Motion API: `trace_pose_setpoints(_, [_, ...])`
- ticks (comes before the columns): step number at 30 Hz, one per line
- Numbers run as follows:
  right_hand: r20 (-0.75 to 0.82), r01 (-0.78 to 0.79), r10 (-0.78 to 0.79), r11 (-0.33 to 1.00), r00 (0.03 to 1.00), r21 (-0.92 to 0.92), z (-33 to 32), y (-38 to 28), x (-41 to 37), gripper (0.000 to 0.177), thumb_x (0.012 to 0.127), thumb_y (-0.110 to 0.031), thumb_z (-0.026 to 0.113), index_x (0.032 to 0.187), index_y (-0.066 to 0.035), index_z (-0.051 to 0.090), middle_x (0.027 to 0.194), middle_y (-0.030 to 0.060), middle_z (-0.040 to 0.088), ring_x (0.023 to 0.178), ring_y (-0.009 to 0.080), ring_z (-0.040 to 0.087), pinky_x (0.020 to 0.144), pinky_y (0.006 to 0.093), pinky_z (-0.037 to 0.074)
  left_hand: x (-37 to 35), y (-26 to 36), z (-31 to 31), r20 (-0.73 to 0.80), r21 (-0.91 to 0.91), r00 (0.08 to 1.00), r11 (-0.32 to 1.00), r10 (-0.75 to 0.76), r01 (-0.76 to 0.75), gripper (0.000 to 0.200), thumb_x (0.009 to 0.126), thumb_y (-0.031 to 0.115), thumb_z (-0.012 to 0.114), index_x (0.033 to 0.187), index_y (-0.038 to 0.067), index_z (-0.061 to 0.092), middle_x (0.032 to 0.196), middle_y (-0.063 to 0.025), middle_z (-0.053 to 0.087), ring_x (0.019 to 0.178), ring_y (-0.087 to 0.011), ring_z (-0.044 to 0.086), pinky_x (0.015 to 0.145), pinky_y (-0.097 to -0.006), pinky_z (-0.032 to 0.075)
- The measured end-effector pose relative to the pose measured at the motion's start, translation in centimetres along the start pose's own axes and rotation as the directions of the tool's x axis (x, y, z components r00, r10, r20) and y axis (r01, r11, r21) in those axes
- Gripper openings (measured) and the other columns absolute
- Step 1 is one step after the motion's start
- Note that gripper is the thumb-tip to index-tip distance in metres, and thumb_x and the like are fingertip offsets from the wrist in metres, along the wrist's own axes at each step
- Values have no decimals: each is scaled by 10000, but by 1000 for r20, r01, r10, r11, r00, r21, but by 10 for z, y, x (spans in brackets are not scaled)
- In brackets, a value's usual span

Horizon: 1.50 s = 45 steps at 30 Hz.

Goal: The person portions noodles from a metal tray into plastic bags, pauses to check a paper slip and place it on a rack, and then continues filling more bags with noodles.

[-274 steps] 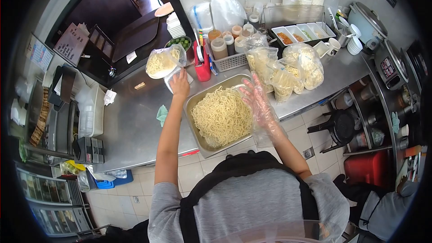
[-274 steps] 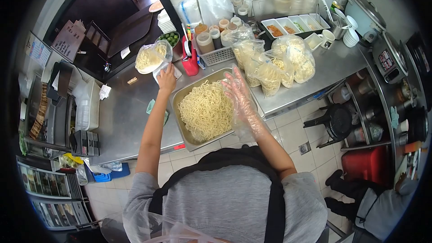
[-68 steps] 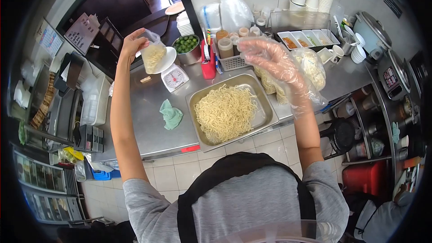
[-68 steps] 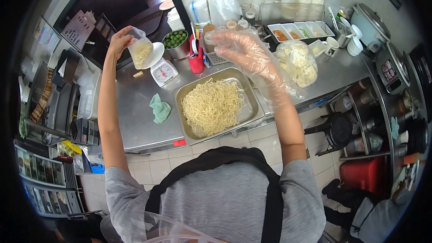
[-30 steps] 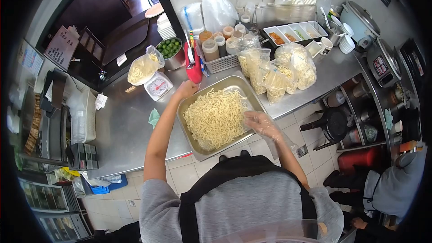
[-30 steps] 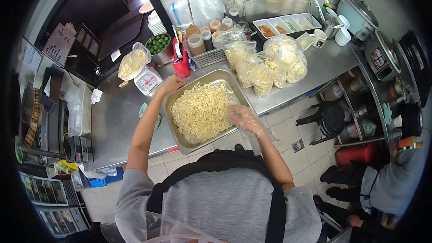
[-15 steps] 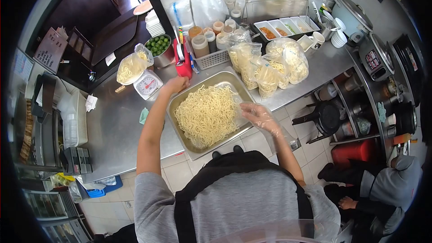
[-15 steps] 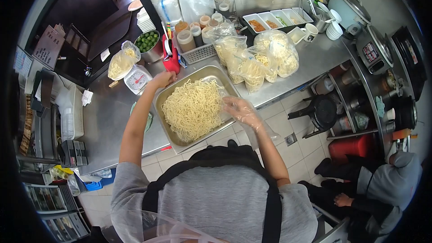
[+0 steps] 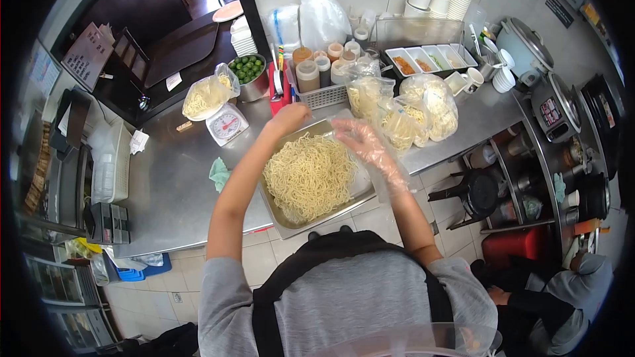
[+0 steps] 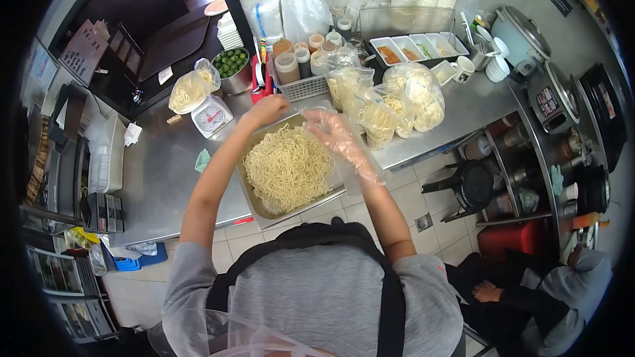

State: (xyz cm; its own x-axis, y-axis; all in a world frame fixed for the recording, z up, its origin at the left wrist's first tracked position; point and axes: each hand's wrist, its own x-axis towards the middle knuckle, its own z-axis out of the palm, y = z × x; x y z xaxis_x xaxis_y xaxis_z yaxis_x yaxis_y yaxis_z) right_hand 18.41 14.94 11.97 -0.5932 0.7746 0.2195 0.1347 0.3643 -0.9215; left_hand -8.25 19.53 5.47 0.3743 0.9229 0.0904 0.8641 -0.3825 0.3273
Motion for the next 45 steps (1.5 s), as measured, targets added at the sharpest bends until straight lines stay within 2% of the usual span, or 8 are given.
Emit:
trace_pose_setpoints(10, [-142,-175,205,964,968,200,-40,16,-76,317,847,-127,631,1128,15,588,1108,119,612,1048,175,563,914,305,434,58,-52,64,165,-39,986,999,24,-18,102,739,86,544,753,17,618,802,-179,633,782,-330,626,676,-410,476])
trace_pose_setpoints(15, [-215,-255,295,947,931,196,-59,37,-110,298,858,-119,618,1118,22,588,1089,117,620,1018,174,574,907,301,437,23,-3,-8,-193,-250,981,967,-1,-48,81,695,38,629,769,6,637,742,-167,639,707,-295,638,647,-355,495])
trace_pose_setpoints(18, [-205,-322,349,934,914,153,-61,26,-111,300,859,-133,620,1111,27,590,1082,121,621,1005,184,582,894,304,446,-19,54,-52,-23,-382,998,923,-60,46,166,715,36,649,881,31,641,726,-114,641,674,-241,634,624,-307,488])
trace_pose_setpoints(24, [52,-275,291,938,955,-210,-34,29,-68,419,771,-200,693,1096,38,577,1036,179,612,947,240,600,834,320,462,-59,85,-40,205,86,978,996,-39,22,345,696,86,700,1027,114,603,856,-91,650,762,-288,616,705,-348,488])
trace_pose_setpoints(30, [161,-259,396,808,904,-529,31,42,-60,353,705,-193,708,907,48,547,989,232,570,932,345,572,816,388,450,-54,52,-93,-574,379,807,919,142,108,318,645,128,725,954,143,656,1183,-152,502,1057,-339,496,826,-389,457])
trace_pose_setpoints(34, [137,-143,247,843,959,-519,52,79,-58,295,703,-144,692,893,41,562,958,248,578,921,387,570,804,421,452,-67,14,-156,-750,526,641,439,-163,728,367,730,307,687,1087,233,645,1364,-209,345,1000,-403,536,802,-431,469])
trace_pose_setpoints(37, [109,2,52,894,993,-449,34,81,-52,278,702,-128,693,891,42,581,880,248,592,823,369,599,761,386,478,-69,-34,-170,-575,360,560,430,-597,828,328,780,341,642,1082,215,615,1313,-220,383,874,-416,587,698,-448,490])
trace_pose_setpoints(45, [114,-67,59,995,992,72,-11,56,-22,168,740,-30,645,906,-13,627,802,84,614,725,161,608,669,291,492,-78,-78,-148,-718,294,690,860,-89,417,212,728,11,564,923,92,553,929,-206,585,909,-416,577,847,-450,444])
